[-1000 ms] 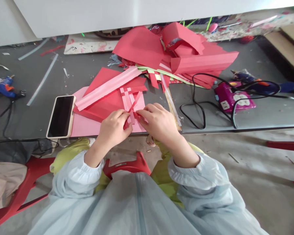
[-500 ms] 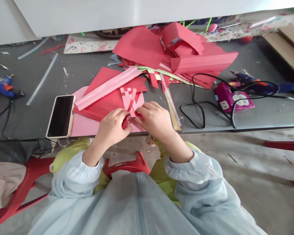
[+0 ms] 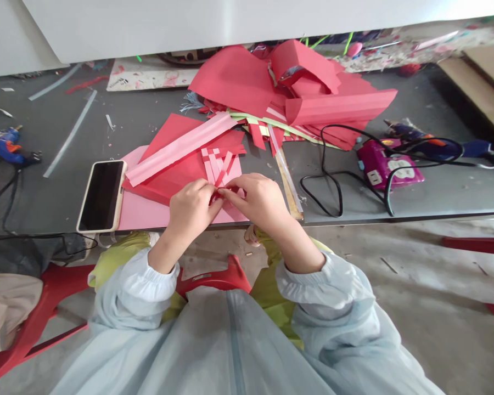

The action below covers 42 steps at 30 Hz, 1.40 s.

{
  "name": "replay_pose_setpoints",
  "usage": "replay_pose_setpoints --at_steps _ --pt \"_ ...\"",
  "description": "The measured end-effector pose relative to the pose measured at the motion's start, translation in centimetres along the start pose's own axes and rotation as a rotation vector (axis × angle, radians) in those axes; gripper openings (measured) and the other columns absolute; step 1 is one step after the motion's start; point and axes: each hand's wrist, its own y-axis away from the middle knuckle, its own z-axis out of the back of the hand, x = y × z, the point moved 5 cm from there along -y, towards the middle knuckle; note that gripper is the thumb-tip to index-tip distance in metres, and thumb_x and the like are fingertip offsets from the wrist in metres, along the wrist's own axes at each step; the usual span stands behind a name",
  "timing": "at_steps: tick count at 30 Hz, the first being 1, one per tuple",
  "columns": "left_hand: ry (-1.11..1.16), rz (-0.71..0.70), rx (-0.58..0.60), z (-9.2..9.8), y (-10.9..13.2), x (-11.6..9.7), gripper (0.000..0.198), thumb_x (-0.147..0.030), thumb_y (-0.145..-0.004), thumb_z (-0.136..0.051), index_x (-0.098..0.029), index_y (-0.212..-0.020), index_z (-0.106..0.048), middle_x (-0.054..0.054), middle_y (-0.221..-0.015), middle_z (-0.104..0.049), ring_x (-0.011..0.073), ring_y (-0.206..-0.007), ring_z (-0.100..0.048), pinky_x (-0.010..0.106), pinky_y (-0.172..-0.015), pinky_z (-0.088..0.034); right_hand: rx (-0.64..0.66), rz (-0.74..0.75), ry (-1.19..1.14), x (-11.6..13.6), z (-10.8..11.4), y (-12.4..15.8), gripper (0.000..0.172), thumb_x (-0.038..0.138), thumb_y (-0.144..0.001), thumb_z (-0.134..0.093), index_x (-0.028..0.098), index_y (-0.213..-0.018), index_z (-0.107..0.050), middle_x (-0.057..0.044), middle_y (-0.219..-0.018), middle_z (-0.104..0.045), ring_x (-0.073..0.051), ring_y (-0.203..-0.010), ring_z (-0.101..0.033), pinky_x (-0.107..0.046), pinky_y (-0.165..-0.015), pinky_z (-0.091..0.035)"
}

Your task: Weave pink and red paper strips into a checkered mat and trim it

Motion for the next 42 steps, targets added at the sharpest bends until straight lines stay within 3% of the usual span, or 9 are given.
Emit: replay_pose_setpoints --at_steps 7,14,20,29,42 --pt "-0.028 -0.016 0.0 -0.1 0.0 -0.3 0.025 -0.029 -0.096 -0.054 -0.019 -0.084 -0.073 0.005 -0.088 -0.075 0.0197 -0.081 -0.069 0.031 -0.059 -0.042 -0.108 0.028 -0.088 0.2 1.4 -0.3 0.01 0.023 -0.081 -0.074 0.018 -0.09 -0.076 -0.007 -0.087 -0.074 -0.021 -0.082 -0.062 -0.033 -0.075 -0.046" --pt "-0.041 -0.012 -0.006 0.0 0.0 -0.2 0.024 -0.029 -0.095 -0.054 -0.019 -0.086 -0.074 0.005 -0.087 -0.075 0.0195 -0.082 -0.069 0.031 -0.058 -0.041 -0.088 0.088 -0.214 0.3 1.4 -1.1 0.003 0.018 -0.079 -0.073 0.02 -0.079 -0.074 -0.004 -0.083 -0.069 -0.018 -0.078 -0.058 -0.032 -0.073 -0.044" --pt "-0.036 0.008 -0.037 -0.1 -0.1 -0.1 0.027 -0.03 -0.095 -0.054 -0.02 -0.081 -0.074 0.003 -0.087 -0.075 0.0184 -0.08 -0.069 0.03 -0.057 -0.039 -0.086 0.004 -0.264 -0.8 0.9 -2.2 0.01 0.017 -0.081 -0.068 0.018 -0.071 -0.072 -0.003 -0.076 -0.07 -0.016 -0.07 -0.055 -0.031 -0.071 -0.043" --pt "0.116 0.12 0.006 0.3 -0.5 0.6 0.023 -0.031 -0.092 -0.057 -0.02 -0.077 -0.07 0.005 -0.089 -0.076 0.0196 -0.083 -0.069 0.03 -0.063 -0.044 -0.024 -0.183 -0.442 -2.6 0.6 -2.3 0.009 0.021 -0.076 -0.07 0.019 -0.078 -0.078 -0.004 -0.084 -0.078 -0.017 -0.072 -0.064 -0.032 -0.07 -0.046" --pt "0.168 0.14 0.002 0.4 -0.7 0.9 0.022 -0.031 -0.092 -0.058 -0.02 -0.076 -0.068 0.004 -0.085 -0.074 0.0195 -0.081 -0.068 0.029 -0.064 -0.042 0.009 -0.094 -0.477 -2.1 0.4 -1.8 0.008 0.023 -0.077 -0.071 0.017 -0.078 -0.075 -0.004 -0.08 -0.075 -0.014 -0.068 -0.061 -0.028 -0.066 -0.046"
